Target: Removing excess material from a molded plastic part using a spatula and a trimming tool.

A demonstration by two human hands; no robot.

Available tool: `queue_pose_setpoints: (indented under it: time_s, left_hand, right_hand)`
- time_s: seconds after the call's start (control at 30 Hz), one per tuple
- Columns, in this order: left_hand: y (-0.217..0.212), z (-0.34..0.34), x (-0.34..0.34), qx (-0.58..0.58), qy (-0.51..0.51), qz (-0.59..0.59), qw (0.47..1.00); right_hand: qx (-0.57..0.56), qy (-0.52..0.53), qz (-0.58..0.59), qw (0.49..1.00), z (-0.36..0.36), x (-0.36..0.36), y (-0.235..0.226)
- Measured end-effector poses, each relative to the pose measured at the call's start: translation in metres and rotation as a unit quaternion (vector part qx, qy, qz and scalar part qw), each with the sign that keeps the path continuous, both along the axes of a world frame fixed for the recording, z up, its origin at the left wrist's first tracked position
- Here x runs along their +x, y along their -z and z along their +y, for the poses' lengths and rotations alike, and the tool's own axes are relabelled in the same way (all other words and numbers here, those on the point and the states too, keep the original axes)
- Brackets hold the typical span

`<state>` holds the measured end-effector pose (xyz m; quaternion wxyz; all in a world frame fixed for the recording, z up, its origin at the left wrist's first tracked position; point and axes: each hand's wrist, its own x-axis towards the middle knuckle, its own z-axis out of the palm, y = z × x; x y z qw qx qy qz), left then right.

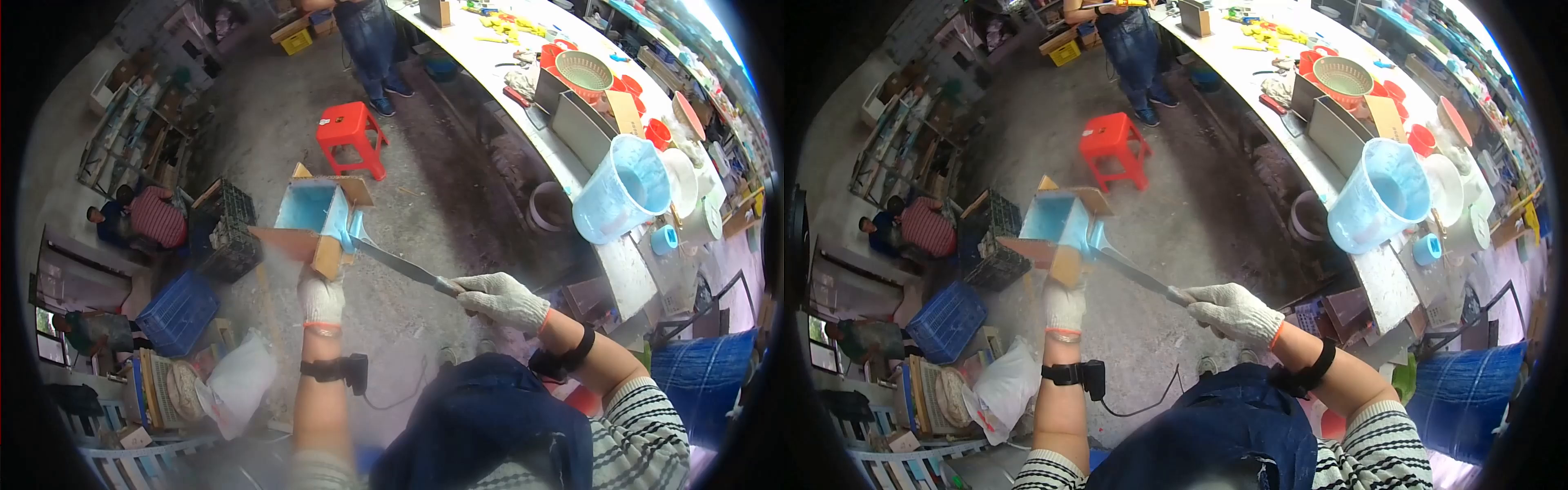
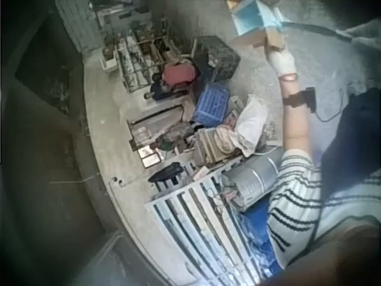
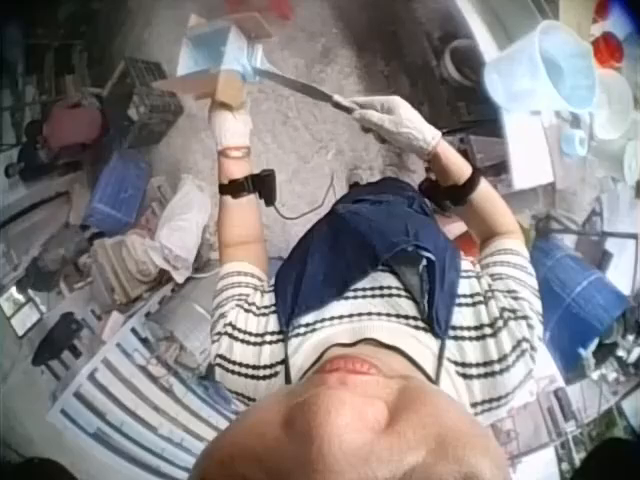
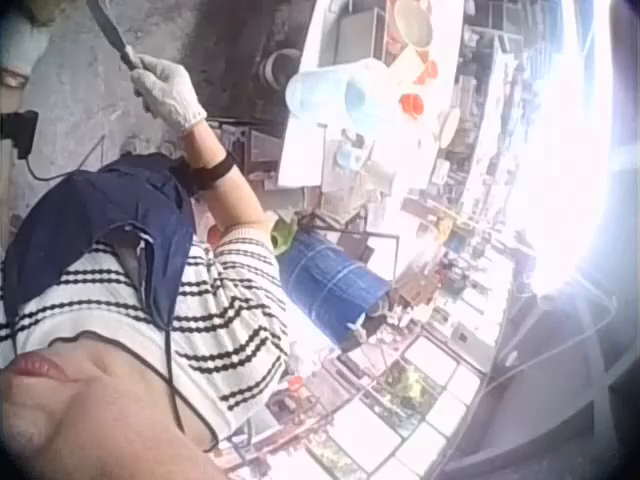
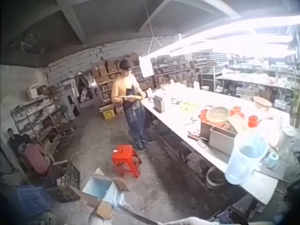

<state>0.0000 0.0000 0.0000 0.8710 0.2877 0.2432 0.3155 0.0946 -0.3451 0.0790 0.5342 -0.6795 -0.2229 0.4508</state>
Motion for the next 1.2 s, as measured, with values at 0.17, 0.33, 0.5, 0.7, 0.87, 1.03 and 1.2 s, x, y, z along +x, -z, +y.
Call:
queue_pose_setpoints:
  time_s: [0.17,0.33,0.5,0.7,0.87,1.03,1.2]
  left_hand:
    - [-0.003,-0.002,-0.001,-0.021,-0.030,0.034,0.999]
    - [0.004,-0.004,-0.009,-0.008,0.023,-0.006,1.000]
    - [0.022,-0.002,-0.019,-0.017,0.027,-0.022,0.999]
    - [0.004,-0.021,-0.010,-0.019,0.020,-0.013,1.000]
    - [0.001,-0.022,-0.013,-0.010,0.015,-0.019,1.000]
    - [0.005,-0.014,-0.013,-0.001,-0.004,0.023,1.000]
    - [0.008,-0.008,-0.016,0.018,-0.001,0.006,1.000]
  right_hand:
    - [0.000,0.026,0.215,0.976,-0.003,0.004,0.004]
    - [0.084,0.007,0.344,0.935,-0.016,0.007,0.000]
    - [0.099,0.033,0.207,0.973,-0.001,0.006,-0.033]
    - [0.122,0.034,-0.481,0.867,0.024,-0.005,-0.013]
    - [-0.012,0.015,-0.612,0.791,0.017,-0.016,-0.019]
    - [-0.031,0.011,-0.617,0.786,-0.004,-0.018,-0.018]
    - [-0.053,0.035,-0.486,0.872,-0.024,-0.019,-0.005]
